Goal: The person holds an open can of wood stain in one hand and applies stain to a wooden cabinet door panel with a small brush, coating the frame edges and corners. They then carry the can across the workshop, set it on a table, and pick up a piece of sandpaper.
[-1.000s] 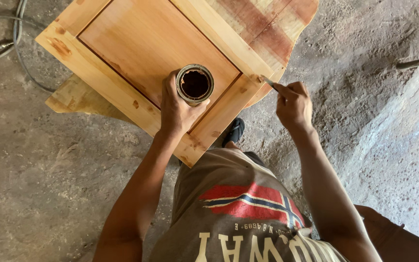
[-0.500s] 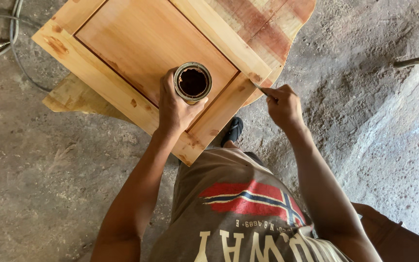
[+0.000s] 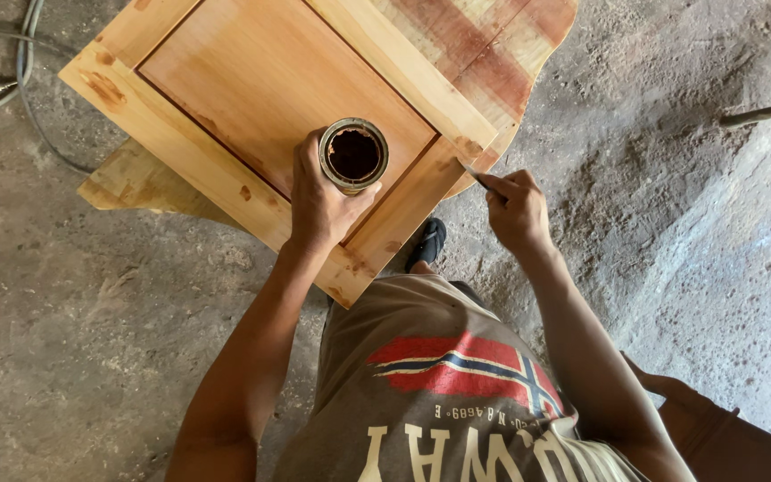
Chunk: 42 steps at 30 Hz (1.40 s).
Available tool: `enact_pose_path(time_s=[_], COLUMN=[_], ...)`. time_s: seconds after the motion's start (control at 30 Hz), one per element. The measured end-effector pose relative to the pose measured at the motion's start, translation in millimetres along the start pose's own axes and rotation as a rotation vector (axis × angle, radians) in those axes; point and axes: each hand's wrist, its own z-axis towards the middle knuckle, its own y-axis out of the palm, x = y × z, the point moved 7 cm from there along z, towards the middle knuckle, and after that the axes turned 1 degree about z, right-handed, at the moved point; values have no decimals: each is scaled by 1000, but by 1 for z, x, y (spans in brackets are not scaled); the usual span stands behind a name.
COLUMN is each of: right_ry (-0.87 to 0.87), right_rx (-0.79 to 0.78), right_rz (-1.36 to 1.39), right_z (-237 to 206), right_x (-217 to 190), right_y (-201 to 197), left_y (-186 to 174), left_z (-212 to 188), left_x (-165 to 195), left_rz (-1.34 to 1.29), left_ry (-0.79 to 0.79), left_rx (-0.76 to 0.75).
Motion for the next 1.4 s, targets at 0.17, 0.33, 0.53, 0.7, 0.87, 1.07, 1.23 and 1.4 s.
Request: enact_pose_path(time_s=[0.17, 0.33, 0.53, 0.7, 0.87, 1.07, 1.23, 1.4], right_ry=[-25, -5, -56, -132, -47, -114, -339, -444], right_rx=[142, 181, 78, 159, 55, -11, 24, 50], right_rz=[39, -54, -2, -38, 93, -20, -16, -245], right_z=[-2, 0, 11, 11, 18, 9, -16, -36], right_x=[2, 2, -20, -37, -19, -40, -102, -161], right_y=[-8, -12, -10, -4, -1, -11, -73, -103], left_y=[0, 0, 1, 1, 2, 3, 4, 4], left_z=[0, 0, 1, 0, 1, 1, 4, 1], left_x=[0, 0, 2, 0, -2, -9, 19, 47], left_rz=[23, 6, 37, 8, 8, 8, 151, 207], left_ry=[-2, -16, -3, -4, -1, -79, 197, 259], left_rx=[1, 12, -1, 4, 10, -19, -23, 2])
